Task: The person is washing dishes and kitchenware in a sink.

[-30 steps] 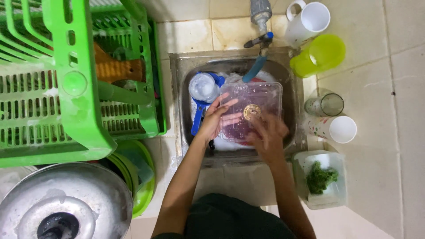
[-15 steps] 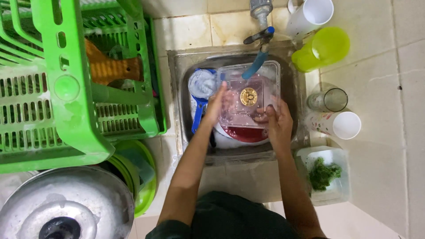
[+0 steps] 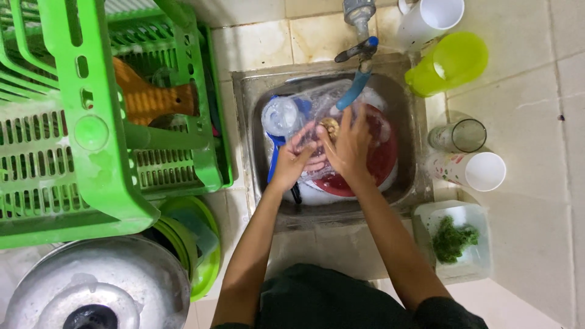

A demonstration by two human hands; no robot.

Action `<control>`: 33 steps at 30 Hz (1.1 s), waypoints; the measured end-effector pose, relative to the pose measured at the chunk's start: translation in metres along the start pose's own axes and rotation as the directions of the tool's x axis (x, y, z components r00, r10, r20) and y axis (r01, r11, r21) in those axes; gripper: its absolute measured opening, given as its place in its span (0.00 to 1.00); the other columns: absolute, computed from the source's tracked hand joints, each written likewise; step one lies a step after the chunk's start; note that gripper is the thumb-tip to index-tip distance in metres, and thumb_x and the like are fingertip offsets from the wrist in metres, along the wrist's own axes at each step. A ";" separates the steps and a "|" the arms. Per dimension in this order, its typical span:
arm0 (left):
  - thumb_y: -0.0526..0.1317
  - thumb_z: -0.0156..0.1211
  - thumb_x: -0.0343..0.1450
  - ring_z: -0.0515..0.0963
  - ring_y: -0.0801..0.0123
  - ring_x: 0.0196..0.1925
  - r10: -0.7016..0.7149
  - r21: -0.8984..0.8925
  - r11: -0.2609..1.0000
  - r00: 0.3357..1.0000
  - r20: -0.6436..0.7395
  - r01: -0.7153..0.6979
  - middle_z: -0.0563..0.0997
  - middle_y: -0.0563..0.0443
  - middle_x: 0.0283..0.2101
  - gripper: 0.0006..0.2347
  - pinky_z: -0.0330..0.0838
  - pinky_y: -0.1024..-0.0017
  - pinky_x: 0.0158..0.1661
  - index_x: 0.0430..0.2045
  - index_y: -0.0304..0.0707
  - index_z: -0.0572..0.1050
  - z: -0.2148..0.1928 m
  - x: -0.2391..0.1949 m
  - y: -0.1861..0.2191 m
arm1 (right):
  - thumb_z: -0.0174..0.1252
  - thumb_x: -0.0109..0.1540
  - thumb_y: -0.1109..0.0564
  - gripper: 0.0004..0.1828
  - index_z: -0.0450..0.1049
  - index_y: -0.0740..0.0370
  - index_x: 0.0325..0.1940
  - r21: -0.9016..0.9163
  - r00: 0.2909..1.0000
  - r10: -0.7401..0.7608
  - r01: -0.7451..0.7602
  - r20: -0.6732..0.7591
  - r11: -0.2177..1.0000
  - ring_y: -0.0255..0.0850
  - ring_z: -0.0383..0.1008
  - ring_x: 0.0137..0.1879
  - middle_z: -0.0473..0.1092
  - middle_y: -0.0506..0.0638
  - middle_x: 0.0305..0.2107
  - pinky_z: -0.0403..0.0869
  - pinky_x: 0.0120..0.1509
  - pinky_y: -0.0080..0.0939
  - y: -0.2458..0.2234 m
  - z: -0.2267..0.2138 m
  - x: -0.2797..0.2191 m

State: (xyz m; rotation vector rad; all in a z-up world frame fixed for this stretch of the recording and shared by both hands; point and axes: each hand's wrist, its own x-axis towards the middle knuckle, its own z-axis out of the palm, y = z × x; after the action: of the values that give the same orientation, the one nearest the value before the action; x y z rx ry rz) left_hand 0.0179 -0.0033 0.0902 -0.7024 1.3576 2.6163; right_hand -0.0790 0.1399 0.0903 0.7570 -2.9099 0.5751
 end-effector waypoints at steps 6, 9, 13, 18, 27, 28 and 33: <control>0.33 0.53 0.76 0.86 0.66 0.39 0.153 0.335 0.934 0.986 -0.066 -0.122 0.84 0.39 0.46 0.25 0.86 0.68 0.39 0.71 0.47 0.62 0.006 -0.034 0.045 | 0.41 0.72 0.33 0.41 0.52 0.65 0.78 0.647 0.997 0.014 0.035 -0.070 0.762 0.59 0.69 0.59 0.56 0.76 0.63 0.78 0.33 0.42 -0.005 0.058 0.050; 0.31 0.54 0.76 0.85 0.68 0.37 0.123 0.380 0.923 0.983 -0.137 -0.063 0.82 0.40 0.41 0.24 0.84 0.71 0.36 0.70 0.45 0.64 0.011 -0.049 0.055 | 0.34 0.75 0.34 0.38 0.84 0.61 0.52 0.577 0.852 0.400 -0.523 0.337 0.627 0.38 0.62 0.23 0.66 0.54 0.23 0.55 0.23 0.39 -0.003 0.070 0.053; 0.31 0.54 0.75 0.86 0.70 0.35 0.100 0.319 0.947 0.973 -0.209 -0.029 0.84 0.45 0.41 0.23 0.84 0.73 0.32 0.67 0.45 0.65 0.010 -0.048 0.067 | 0.45 0.74 0.39 0.30 0.77 0.68 0.42 0.894 0.910 0.229 -0.393 0.345 0.217 0.28 0.59 0.19 0.64 0.38 0.17 0.59 0.22 0.32 -0.018 0.021 0.061; 0.31 0.55 0.74 0.86 0.72 0.33 0.125 0.394 0.919 0.966 -0.227 -0.026 0.85 0.47 0.39 0.22 0.82 0.75 0.29 0.65 0.44 0.68 0.019 -0.056 0.069 | 0.44 0.71 0.40 0.28 0.60 0.62 0.66 0.985 0.985 0.092 -0.156 0.149 0.072 0.34 0.76 0.32 0.74 0.43 0.40 0.74 0.30 0.35 -0.009 0.048 0.054; 0.32 0.56 0.73 0.85 0.65 0.30 0.196 0.592 0.806 0.941 -0.276 0.005 0.85 0.39 0.39 0.21 0.82 0.70 0.30 0.64 0.44 0.71 0.008 -0.101 0.085 | 0.41 0.75 0.41 0.29 0.71 0.72 0.59 0.726 0.729 -0.033 -0.676 0.684 0.128 0.43 0.79 0.42 0.76 0.58 0.40 0.78 0.50 0.46 0.068 0.090 0.036; 0.34 0.52 0.74 0.87 0.63 0.33 0.186 0.495 0.868 0.950 -0.250 -0.040 0.84 0.38 0.45 0.21 0.84 0.68 0.32 0.65 0.43 0.69 0.002 -0.106 0.083 | 0.41 0.73 0.40 0.31 0.70 0.70 0.62 0.737 0.747 -0.070 -0.629 0.661 0.246 0.44 0.78 0.52 0.75 0.59 0.49 0.76 0.59 0.47 0.063 0.054 0.035; 0.45 0.41 0.76 0.88 0.52 0.40 0.220 0.159 0.967 0.965 -0.144 -0.197 0.77 0.30 0.58 0.24 0.88 0.62 0.38 0.68 0.36 0.63 -0.001 -0.122 0.075 | 0.33 0.74 0.38 0.33 0.73 0.64 0.63 0.298 0.745 0.164 -0.445 0.646 0.845 0.55 0.78 0.58 0.76 0.63 0.53 0.74 0.68 0.54 0.037 -0.091 -0.011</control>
State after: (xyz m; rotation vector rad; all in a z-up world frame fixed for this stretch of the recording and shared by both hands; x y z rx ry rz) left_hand 0.1039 -0.0353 0.1999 -0.8051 1.7363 2.6301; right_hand -0.0886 0.2088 0.1601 0.5462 -3.5956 1.2779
